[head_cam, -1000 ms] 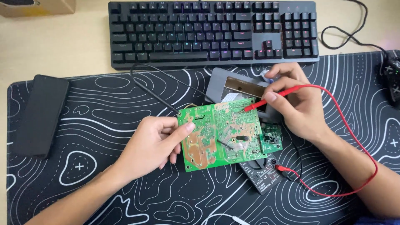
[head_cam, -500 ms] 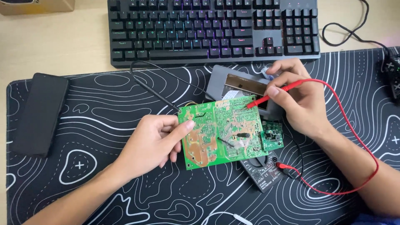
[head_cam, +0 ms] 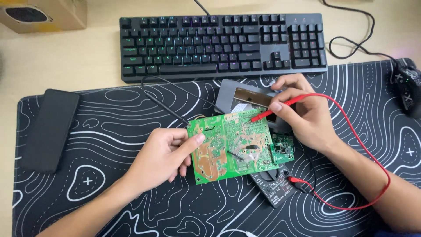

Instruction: A person uses a multimeter probe to test electrical components and traces on a printed circuit board at a repair station.

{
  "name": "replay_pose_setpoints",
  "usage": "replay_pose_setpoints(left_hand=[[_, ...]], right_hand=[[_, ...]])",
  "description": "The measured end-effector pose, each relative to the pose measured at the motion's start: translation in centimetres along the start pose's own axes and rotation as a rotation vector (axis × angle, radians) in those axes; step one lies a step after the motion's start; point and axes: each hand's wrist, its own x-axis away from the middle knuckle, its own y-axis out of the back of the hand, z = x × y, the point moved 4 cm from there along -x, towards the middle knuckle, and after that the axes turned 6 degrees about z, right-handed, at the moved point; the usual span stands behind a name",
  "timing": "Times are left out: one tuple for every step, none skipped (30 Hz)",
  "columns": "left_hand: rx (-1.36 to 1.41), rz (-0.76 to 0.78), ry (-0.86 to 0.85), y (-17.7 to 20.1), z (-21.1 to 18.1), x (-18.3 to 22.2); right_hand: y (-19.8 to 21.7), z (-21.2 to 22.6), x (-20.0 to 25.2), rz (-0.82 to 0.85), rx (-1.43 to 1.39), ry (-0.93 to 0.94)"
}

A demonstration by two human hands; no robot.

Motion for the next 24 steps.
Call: replay_pose_setpoints(left_hand=[[-0.001,-0.002,-0.004,0.0,0.0,0.0],[-0.003,-0.002,-0.001,0.0,0.1,-0.1],[-0.004,-0.001,0.003,0.0,0.2,-0.1],[-0.005,-0.002,0.001,0.0,0.2,-0.1],[0.001,0.002,0.005,0.0,0.2,-0.2],[0.007,0.006,0.009,0.0,0.3,-0.2],[0.007,0.005,0.009,0.0,0.3,-0.2],[0.002,0.005,0.005,0.0,0.3,-0.1],[-0.002,0.004,0.001,0.0,0.3,-0.1],[-0.002,0.004,0.0,0.0,0.2,-0.1],[-0.004,0.006,-0.004,0.0,0.2,-0.1],[-0.006,0.008,-0.007,0.0,0.2,-0.1],[-0.006,0.007,-0.007,0.0,0.1,-0.1],[-0.003,0.006,-0.005,0.0,0.1,-0.1],[0.001,0.006,-0.004,0.0,0.1,-0.1],[0.001,0.006,-0.004,0.0,0.1,-0.1],[-0.001,0.008,-0.004,0.0,0.1,-0.1],[-0.003,0.01,-0.004,0.0,0.1,-0.1],[-0.004,0.01,-0.004,0.0,0.2,-0.1],[-0.007,0.012,-0.015,0.0,0.3,-0.1],[-0.01,0.013,-0.028,0.0,0.3,-0.1],[-0.011,0.012,-0.03,0.1,0.7,-0.3],[0.011,0.032,-0.142,0.0,0.7,-0.4],[0.033,0.053,-0.254,0.0,0.7,-0.5]], right_hand=[[0.0,0.1,0.0,-0.002,0.001,0.004],[0.0,0.1,0.0,-0.004,0.009,-0.007],[0.0,0.0,0.0,-0.005,0.016,-0.019],[0.0,0.0,-0.1,-0.006,0.016,-0.017],[0.1,0.0,-0.1,-0.003,0.014,-0.022],[0.1,-0.1,-0.1,-0.001,0.011,-0.026],[0.1,-0.2,-0.1,0.0,0.011,-0.026],[0.1,-0.2,-0.1,0.0,0.002,-0.025],[0.1,-0.3,-0.1,0.001,-0.005,-0.024],[0.2,-0.3,-0.1,0.001,-0.005,-0.023],[0.2,-0.4,-0.1,-0.002,-0.004,-0.024],[0.2,-0.5,-0.1,-0.005,-0.003,-0.025],[0.2,-0.5,-0.1,-0.004,-0.004,-0.025],[0.3,-0.6,-0.1,-0.005,-0.011,-0.022],[0.3,-0.6,-0.1,-0.006,-0.017,-0.019],[0.3,-0.6,-0.1,-0.006,-0.017,-0.019],[0.3,-0.6,-0.1,-0.003,-0.009,-0.022],[0.3,-0.7,-0.2,0.0,0.0,-0.025],[0.3,-0.7,-0.1,-0.001,0.0,-0.025],[0.4,-0.7,-0.1,-0.003,-0.003,-0.027],[0.4,-0.7,-0.2,-0.005,-0.004,-0.027],[0.5,-0.9,-0.3,-0.006,-0.004,-0.026],[0.6,-1.0,-0.4,-0.019,-0.05,-0.018],[0.6,-1.1,-0.4,-0.031,-0.096,-0.011]])
